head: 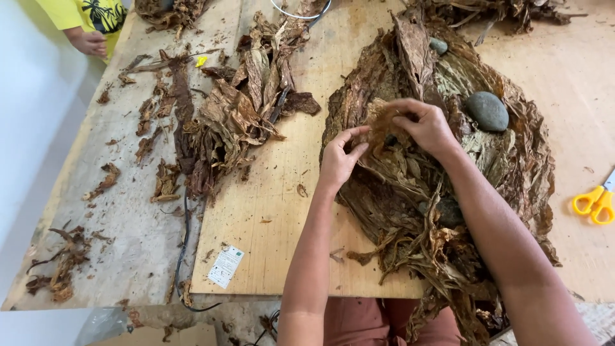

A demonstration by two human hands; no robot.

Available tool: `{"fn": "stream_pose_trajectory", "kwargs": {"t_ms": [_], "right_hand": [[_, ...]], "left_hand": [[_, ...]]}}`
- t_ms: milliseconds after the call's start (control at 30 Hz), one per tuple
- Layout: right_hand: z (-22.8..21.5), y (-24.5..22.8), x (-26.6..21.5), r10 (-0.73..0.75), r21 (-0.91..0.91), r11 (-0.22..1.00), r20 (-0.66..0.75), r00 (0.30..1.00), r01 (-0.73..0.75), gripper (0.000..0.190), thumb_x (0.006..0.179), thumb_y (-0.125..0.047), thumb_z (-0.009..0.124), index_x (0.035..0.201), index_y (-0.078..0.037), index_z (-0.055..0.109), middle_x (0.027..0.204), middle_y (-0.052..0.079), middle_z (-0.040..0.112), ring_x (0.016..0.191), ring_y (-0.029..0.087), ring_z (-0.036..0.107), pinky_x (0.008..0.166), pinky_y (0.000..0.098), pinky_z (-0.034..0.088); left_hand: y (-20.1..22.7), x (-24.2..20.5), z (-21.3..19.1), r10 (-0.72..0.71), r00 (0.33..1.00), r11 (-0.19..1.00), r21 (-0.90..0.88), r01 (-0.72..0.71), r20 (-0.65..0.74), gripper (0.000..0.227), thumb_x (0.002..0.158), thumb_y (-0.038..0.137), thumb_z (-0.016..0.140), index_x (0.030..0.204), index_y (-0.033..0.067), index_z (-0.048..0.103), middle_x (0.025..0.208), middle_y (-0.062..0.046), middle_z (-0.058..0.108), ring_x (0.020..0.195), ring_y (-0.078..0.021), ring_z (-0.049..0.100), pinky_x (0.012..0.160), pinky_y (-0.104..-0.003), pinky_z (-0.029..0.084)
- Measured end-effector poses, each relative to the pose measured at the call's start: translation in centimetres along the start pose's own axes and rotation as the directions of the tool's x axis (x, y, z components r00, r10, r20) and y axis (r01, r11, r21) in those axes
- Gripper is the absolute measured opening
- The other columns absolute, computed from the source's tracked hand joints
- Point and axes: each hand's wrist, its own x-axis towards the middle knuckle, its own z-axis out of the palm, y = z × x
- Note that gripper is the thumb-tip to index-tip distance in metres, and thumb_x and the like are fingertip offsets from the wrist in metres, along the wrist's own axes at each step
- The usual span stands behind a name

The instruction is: The person arranges dried leaves on a wooden table, placing smooth stones on top to hold them in place. The person repeatedly picks up leaf pieces, positions them, and adjusts the stones to secure the arrangement.

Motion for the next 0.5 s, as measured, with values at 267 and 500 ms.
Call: {"fn": "stream_pose_trajectory", "kwargs": {"t_ms": [267,500], "right_hand": [[-0.4,-0.6,0.5,-0.178,0.060,0.983,0.072,0.981,0.174,0.035,0.089,0.013,0.065,0.116,-0.005,0.077,0.111,0.016,0.074,0.105,0.026,0.068,0.093,0.0422,0.053],[0.0,5.6,1.3,-0.113,-0.072,0.991,0.010,0.994,0.114,0.044,0.092,0.005,0.066,0.135,-0.006,0.064,0.101,0.014,0.069,0.092,0.023,0.064,0.083,0.0375,0.054]], "left_hand": [[1.1,-0.7,0.1,0.108,0.985,0.990,0.078,-0.119,0.134,0.075,0.089,-0.012,0.057,0.155,0.0226,0.051,0.145,-0.013,0.052,0.137,-0.0348,0.052,0.113,-0.046,0.044],[0.2,-0.3,1.5,0.503,0.863,0.832,0.291,-0.472,-0.040,0.074,0.093,-0.013,0.063,0.156,0.0241,0.049,0.148,-0.004,0.051,0.128,-0.0282,0.061,0.100,-0.040,0.057]]}}
